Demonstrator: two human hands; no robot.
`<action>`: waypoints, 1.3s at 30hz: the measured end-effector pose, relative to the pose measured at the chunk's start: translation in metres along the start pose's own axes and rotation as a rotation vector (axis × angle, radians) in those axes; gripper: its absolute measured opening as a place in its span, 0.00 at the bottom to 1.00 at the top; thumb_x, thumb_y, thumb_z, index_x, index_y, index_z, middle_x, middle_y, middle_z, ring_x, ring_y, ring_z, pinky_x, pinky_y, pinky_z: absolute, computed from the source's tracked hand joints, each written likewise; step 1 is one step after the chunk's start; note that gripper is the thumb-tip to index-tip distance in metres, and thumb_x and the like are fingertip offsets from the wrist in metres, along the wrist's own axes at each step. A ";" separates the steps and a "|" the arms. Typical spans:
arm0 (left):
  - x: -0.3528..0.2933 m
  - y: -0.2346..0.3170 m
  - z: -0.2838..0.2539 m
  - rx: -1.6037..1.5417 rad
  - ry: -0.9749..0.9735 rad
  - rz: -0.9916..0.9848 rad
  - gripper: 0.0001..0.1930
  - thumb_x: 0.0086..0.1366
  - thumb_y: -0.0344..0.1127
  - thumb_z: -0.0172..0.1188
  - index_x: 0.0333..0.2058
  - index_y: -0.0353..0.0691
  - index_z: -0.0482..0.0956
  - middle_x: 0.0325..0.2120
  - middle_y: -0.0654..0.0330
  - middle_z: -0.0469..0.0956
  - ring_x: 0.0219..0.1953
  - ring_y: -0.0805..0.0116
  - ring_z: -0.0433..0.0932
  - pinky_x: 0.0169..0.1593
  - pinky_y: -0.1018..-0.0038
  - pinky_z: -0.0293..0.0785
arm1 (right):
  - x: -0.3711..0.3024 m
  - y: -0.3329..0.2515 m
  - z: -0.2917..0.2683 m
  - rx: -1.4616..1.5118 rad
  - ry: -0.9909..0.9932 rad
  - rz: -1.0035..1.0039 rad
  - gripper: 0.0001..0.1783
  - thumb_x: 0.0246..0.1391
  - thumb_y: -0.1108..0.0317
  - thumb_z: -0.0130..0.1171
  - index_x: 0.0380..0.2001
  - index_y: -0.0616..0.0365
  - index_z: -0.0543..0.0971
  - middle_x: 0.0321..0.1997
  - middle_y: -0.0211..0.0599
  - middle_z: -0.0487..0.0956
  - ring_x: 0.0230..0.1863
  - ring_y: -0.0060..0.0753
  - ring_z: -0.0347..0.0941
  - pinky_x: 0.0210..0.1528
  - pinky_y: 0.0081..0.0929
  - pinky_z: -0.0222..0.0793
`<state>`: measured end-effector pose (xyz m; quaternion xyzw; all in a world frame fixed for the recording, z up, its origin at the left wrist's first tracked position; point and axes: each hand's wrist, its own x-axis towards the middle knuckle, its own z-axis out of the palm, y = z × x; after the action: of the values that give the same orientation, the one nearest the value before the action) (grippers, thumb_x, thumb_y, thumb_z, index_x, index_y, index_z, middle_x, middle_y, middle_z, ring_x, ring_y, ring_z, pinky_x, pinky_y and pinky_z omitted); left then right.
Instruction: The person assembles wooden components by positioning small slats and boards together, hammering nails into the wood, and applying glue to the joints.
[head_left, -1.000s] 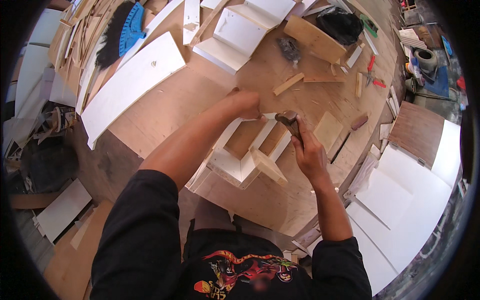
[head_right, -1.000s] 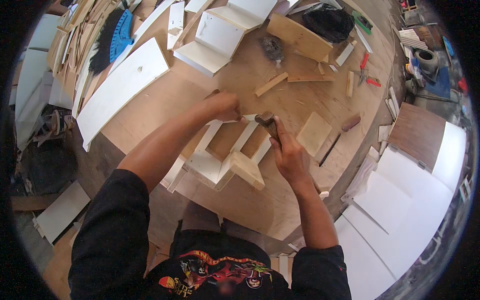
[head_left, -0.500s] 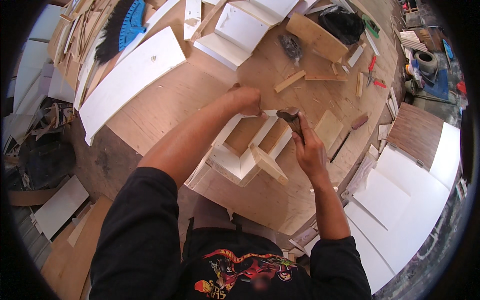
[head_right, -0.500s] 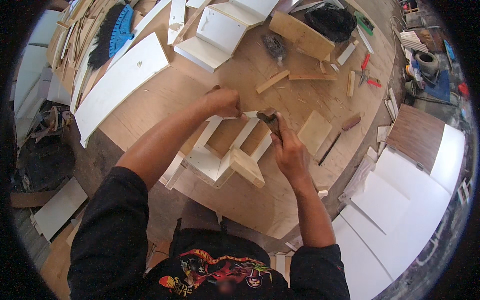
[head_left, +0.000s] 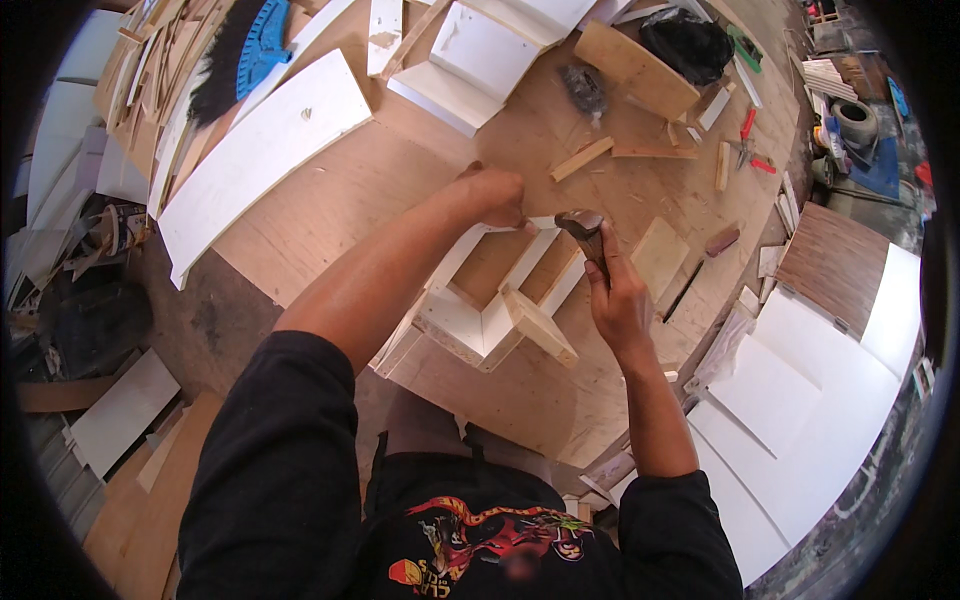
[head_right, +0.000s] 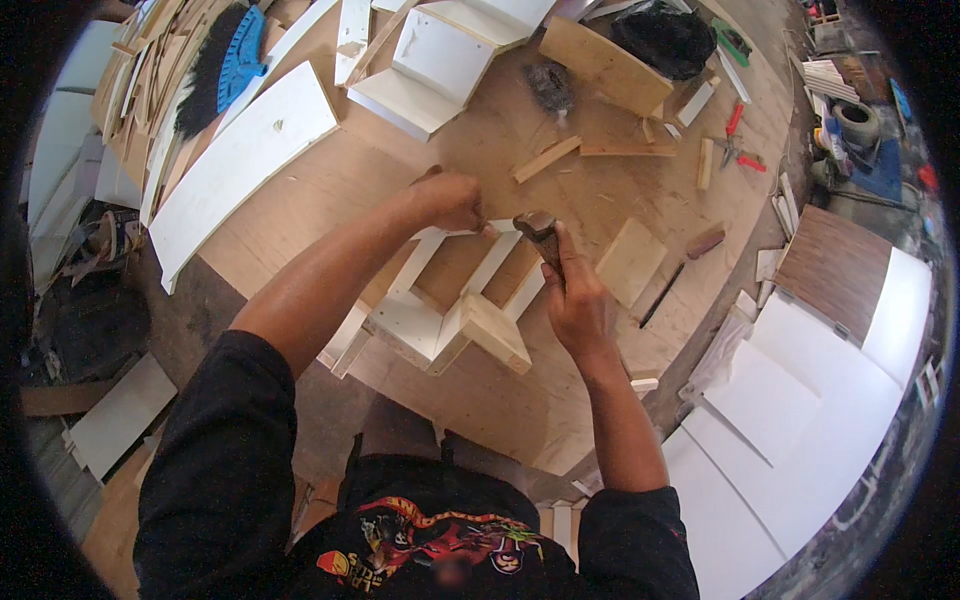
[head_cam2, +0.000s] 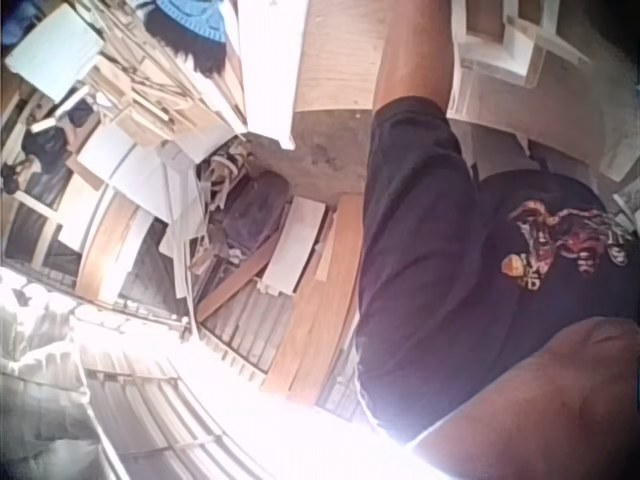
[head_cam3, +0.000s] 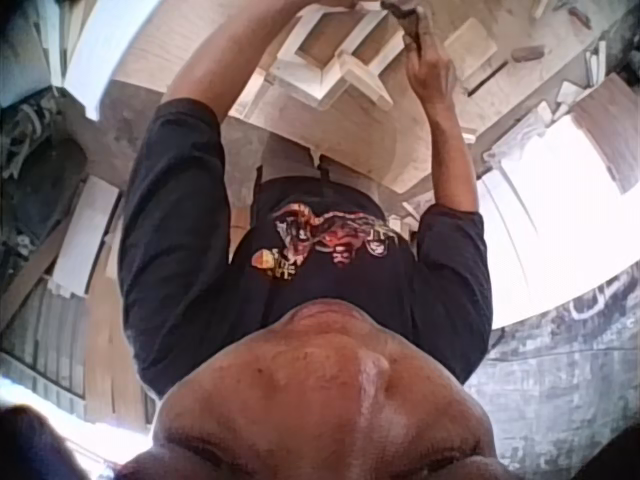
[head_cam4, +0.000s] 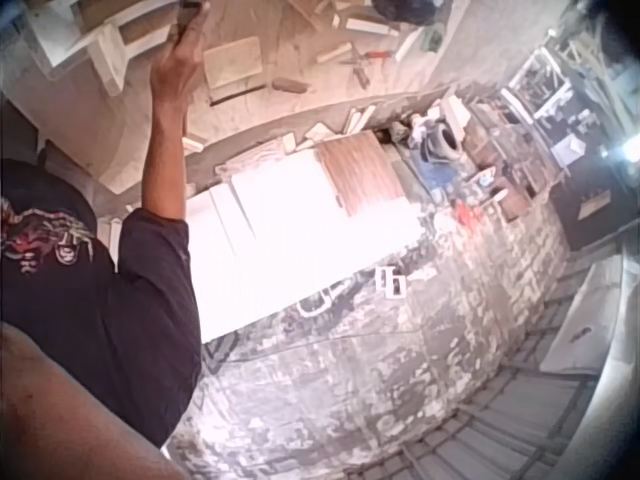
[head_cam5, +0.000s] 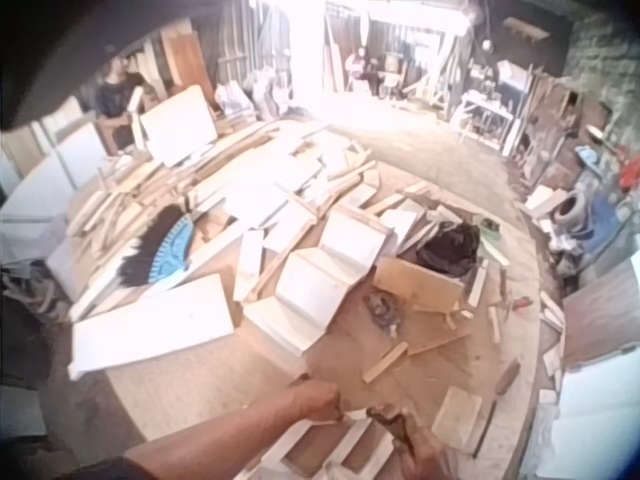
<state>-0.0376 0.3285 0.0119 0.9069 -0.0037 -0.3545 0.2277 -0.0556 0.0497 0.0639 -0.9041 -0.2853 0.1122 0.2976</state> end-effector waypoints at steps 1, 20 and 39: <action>0.000 -0.001 0.001 0.000 -0.002 -0.002 0.24 0.60 0.66 0.72 0.38 0.51 0.93 0.37 0.54 0.90 0.45 0.49 0.87 0.61 0.48 0.71 | 0.000 -0.002 0.001 0.023 0.035 -0.035 0.38 0.66 0.69 0.64 0.77 0.49 0.65 0.45 0.53 0.83 0.42 0.58 0.82 0.42 0.49 0.78; -0.001 0.001 -0.001 0.010 -0.006 0.005 0.25 0.60 0.66 0.71 0.38 0.49 0.93 0.35 0.52 0.89 0.44 0.48 0.87 0.63 0.48 0.69 | -0.013 0.008 0.016 -0.053 0.186 -0.171 0.41 0.63 0.68 0.66 0.78 0.49 0.64 0.40 0.47 0.82 0.34 0.52 0.82 0.35 0.46 0.77; 0.000 0.002 -0.001 0.010 -0.006 0.011 0.23 0.61 0.64 0.71 0.35 0.50 0.93 0.34 0.52 0.89 0.43 0.48 0.87 0.61 0.48 0.71 | -0.018 0.015 0.031 -0.016 0.277 -0.151 0.39 0.64 0.70 0.65 0.77 0.50 0.65 0.39 0.49 0.84 0.34 0.55 0.82 0.35 0.47 0.77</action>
<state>-0.0364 0.3271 0.0139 0.9069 -0.0113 -0.3560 0.2250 -0.0753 0.0436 0.0305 -0.8893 -0.3095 -0.0387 0.3344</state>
